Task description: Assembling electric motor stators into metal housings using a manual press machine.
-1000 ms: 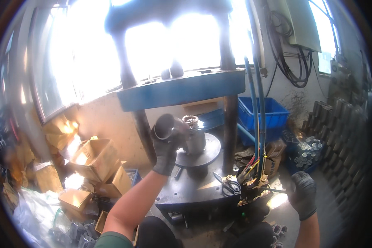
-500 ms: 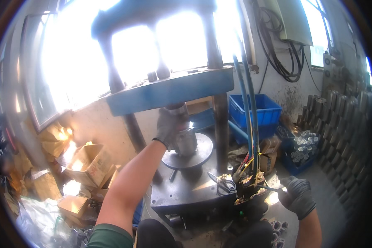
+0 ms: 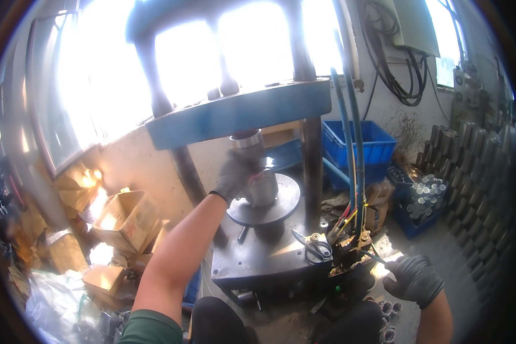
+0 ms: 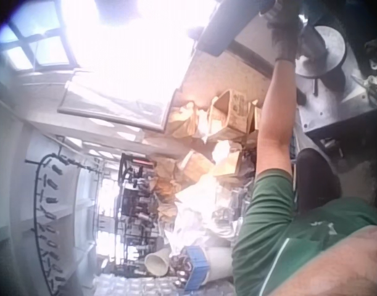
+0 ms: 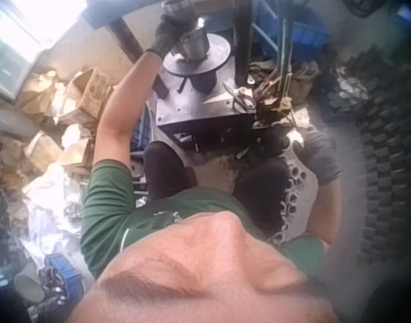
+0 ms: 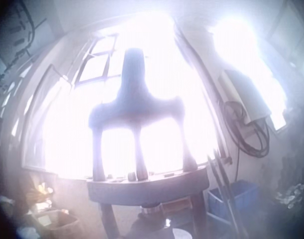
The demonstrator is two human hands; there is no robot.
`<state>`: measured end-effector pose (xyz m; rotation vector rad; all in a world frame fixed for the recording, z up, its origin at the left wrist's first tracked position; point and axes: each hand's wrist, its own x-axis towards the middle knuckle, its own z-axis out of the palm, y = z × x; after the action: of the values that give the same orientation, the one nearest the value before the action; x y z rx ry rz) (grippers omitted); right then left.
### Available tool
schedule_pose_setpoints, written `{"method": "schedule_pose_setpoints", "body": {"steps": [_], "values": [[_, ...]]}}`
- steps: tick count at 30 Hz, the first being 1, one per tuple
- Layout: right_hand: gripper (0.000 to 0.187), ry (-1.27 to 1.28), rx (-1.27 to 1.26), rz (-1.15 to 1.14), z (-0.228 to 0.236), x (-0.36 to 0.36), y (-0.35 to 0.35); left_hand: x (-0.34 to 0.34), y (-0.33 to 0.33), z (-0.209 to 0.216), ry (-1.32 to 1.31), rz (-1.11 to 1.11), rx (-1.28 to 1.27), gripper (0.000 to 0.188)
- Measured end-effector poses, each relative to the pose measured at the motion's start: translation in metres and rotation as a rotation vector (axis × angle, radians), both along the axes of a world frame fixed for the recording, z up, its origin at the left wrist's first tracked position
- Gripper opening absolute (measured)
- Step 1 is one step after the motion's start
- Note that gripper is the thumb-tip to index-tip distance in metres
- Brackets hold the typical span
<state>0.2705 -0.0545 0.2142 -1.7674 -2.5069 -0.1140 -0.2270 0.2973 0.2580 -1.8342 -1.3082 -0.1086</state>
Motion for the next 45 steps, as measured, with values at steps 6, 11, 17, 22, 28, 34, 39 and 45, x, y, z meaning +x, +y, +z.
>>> {"method": "schedule_pose_setpoints", "body": {"steps": [6,11,17,22,28,34,39,45], "values": [[0.03,0.002,0.0,0.031,-0.003,0.0,-0.006,0.032,-0.059,0.026,-1.064,-0.151,-0.229,0.069],[0.028,0.014,-0.041,0.08,-0.001,0.003,-0.004,0.048,-0.094,0.04,-1.212,-0.09,-0.346,0.087],[0.029,0.01,-0.129,0.081,0.007,0.0,-0.003,0.025,-0.065,0.018,-1.149,-0.228,-0.278,0.08],[0.031,0.006,-0.133,0.074,0.004,0.002,-0.003,0.027,-0.063,0.015,-1.32,-0.293,-0.333,0.075],[0.031,0.021,-0.139,0.065,0.002,0.005,-0.006,0.04,-0.073,0.019,-1.368,-0.258,-0.353,0.077],[0.032,-0.004,-0.204,0.026,-0.002,0.002,-0.019,0.044,-0.071,0.018,-1.237,-0.097,-0.243,0.09],[0.032,0.038,-0.103,-0.025,-0.022,0.011,-0.041,0.05,-0.073,0.019,-1.205,-0.095,-0.265,0.089],[0.033,0.026,-0.193,-0.081,-0.037,0.007,-0.059,0.029,-0.062,0.021,-1.826,-0.531,-0.419,0.096]]}}
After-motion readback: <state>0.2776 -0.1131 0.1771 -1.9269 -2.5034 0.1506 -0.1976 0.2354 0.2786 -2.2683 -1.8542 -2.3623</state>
